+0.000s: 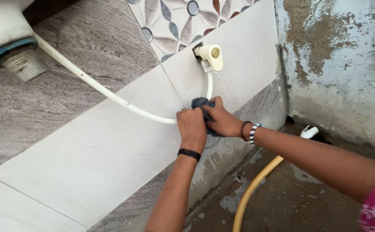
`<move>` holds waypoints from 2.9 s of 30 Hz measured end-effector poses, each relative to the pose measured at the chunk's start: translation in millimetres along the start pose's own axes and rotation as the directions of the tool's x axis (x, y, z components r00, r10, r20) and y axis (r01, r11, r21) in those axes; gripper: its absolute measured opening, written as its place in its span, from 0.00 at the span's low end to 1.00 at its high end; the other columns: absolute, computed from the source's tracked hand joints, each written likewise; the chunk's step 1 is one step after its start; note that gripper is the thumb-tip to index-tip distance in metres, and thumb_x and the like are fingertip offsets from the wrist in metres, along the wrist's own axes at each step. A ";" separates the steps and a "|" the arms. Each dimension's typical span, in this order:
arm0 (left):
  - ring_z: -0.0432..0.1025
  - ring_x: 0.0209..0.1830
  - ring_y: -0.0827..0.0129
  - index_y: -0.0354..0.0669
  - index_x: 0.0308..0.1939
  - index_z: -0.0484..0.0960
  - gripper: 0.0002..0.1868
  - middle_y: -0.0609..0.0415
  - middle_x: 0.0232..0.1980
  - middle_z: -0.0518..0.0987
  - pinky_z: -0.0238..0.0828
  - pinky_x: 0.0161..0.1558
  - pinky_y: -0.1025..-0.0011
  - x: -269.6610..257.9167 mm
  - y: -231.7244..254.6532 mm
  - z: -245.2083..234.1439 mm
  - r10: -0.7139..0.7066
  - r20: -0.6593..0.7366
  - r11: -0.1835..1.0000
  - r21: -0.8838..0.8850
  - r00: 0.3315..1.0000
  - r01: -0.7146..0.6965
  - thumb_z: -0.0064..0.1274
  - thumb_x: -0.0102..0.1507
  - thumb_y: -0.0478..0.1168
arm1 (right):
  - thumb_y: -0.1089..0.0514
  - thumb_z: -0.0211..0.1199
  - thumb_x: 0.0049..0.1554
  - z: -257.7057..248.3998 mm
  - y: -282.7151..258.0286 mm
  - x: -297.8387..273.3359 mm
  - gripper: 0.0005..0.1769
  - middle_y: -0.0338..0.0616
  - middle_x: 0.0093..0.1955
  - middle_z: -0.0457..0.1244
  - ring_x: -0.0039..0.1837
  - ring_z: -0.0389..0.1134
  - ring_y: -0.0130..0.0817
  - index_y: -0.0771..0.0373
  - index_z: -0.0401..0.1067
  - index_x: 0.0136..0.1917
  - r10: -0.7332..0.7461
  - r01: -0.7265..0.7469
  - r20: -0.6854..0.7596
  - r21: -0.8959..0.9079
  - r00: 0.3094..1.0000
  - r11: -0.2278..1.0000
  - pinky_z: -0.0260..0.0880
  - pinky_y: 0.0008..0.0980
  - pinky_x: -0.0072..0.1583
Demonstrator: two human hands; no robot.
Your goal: The person wipes a tiled wall section with a dark cloth, focusing on the area around a white plastic pipe and valve. They repeatedly rub the same spots, including the pipe and the surrounding tiles, using both hands to hold and maneuver the cloth.
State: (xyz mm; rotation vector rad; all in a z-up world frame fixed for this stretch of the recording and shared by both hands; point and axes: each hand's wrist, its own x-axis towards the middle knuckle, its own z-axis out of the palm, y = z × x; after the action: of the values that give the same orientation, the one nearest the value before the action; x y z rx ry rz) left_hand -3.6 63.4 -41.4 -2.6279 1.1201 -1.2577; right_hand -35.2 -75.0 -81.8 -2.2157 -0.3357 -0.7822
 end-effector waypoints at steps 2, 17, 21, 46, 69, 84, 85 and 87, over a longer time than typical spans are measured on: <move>0.77 0.38 0.57 0.46 0.24 0.83 0.08 0.49 0.28 0.82 0.70 0.44 0.63 -1.0 -0.3 0.6 0.009 -0.008 1.000 0.003 1.000 -0.009 0.56 0.58 0.32 | 0.70 0.60 0.49 -3.5 1.9 -12.7 0.33 0.61 0.66 0.48 0.64 0.59 0.62 0.69 0.60 0.68 -0.032 0.033 0.016 -0.056 0.999 0.998 0.65 0.47 0.65; 0.77 0.39 0.60 0.49 0.24 0.85 0.08 0.51 0.28 0.82 0.69 0.44 0.65 0.3 3.8 -6.0 -0.005 0.005 0.998 0.057 1.000 0.005 0.57 0.57 0.32 | 0.74 0.58 0.47 -11.6 -8.2 3.9 0.29 0.60 0.67 0.50 0.62 0.61 0.58 0.67 0.69 0.63 -0.086 0.021 -0.116 -0.474 0.990 0.881 0.69 0.45 0.62; 0.77 0.40 0.60 0.49 0.25 0.84 0.07 0.51 0.29 0.82 0.69 0.44 0.65 0.0 2.3 -3.8 -0.005 0.043 0.998 0.056 0.999 0.002 0.58 0.57 0.33 | 0.73 0.62 0.50 -10.2 -3.1 -12.2 0.33 0.62 0.63 0.50 0.64 0.58 0.58 0.72 0.62 0.69 -0.078 0.078 0.025 0.001 0.997 0.997 0.62 0.47 0.66; 0.76 0.39 0.61 0.50 0.23 0.84 0.07 0.52 0.28 0.82 0.69 0.43 0.66 -4.3 -0.2 -9.1 0.009 -0.056 0.999 -0.035 0.998 -0.011 0.60 0.55 0.33 | 0.69 0.60 0.53 -69.2 -17.6 -5.2 0.24 0.55 0.69 0.52 0.61 0.64 0.50 0.63 0.67 0.63 -0.064 0.237 0.231 -0.881 0.971 0.410 0.74 0.41 0.58; 0.77 0.31 0.44 0.33 0.24 0.81 0.04 0.35 0.27 0.79 0.75 0.34 0.54 4.9 -20.5 19.9 -0.104 -0.173 0.926 -0.377 0.979 0.032 0.53 0.54 0.27 | 0.72 0.58 0.52 -33.1 -29.7 -7.4 0.24 0.60 0.68 0.50 0.62 0.62 0.55 0.67 0.68 0.62 0.089 -0.092 -0.052 -0.837 0.995 0.539 0.77 0.38 0.52; 0.78 0.31 0.47 0.38 0.23 0.82 0.06 0.39 0.27 0.80 0.75 0.35 0.57 8.5 -21.3 19.9 -0.076 -0.166 0.943 -0.331 0.983 0.017 0.53 0.55 0.29 | 0.67 0.61 0.53 -27.0 -40.2 -2.2 0.24 0.57 0.68 0.52 0.60 0.64 0.51 0.62 0.69 0.65 0.204 -0.153 -0.020 -0.733 0.979 0.663 0.71 0.43 0.62; 0.79 0.32 0.48 0.39 0.23 0.82 0.06 0.40 0.27 0.80 0.75 0.36 0.58 9.8 -21.9 21.5 -0.077 -0.145 0.949 -0.314 0.986 0.028 0.53 0.55 0.29 | 0.67 0.61 0.53 -22.2 -40.8 -8.4 0.25 0.56 0.67 0.53 0.61 0.64 0.52 0.61 0.69 0.65 0.178 -0.104 0.028 -0.716 0.984 0.690 0.72 0.44 0.60; 0.79 0.32 0.50 0.41 0.23 0.83 0.07 0.42 0.27 0.81 0.75 0.36 0.59 10.9 -19.6 23.3 -0.085 -0.116 0.962 -0.268 0.990 0.051 0.54 0.55 0.30 | 0.68 0.61 0.52 -21.8 -39.5 -18.6 0.27 0.54 0.65 0.54 0.62 0.63 0.52 0.60 0.69 0.66 0.121 -0.008 0.120 -0.676 0.985 0.737 0.72 0.45 0.58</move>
State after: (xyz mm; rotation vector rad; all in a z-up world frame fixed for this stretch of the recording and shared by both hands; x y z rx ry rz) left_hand 28.6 65.0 -43.8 -2.8331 1.3132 -1.3956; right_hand -77.1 -63.7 -59.4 -2.9716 -0.0330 -0.7692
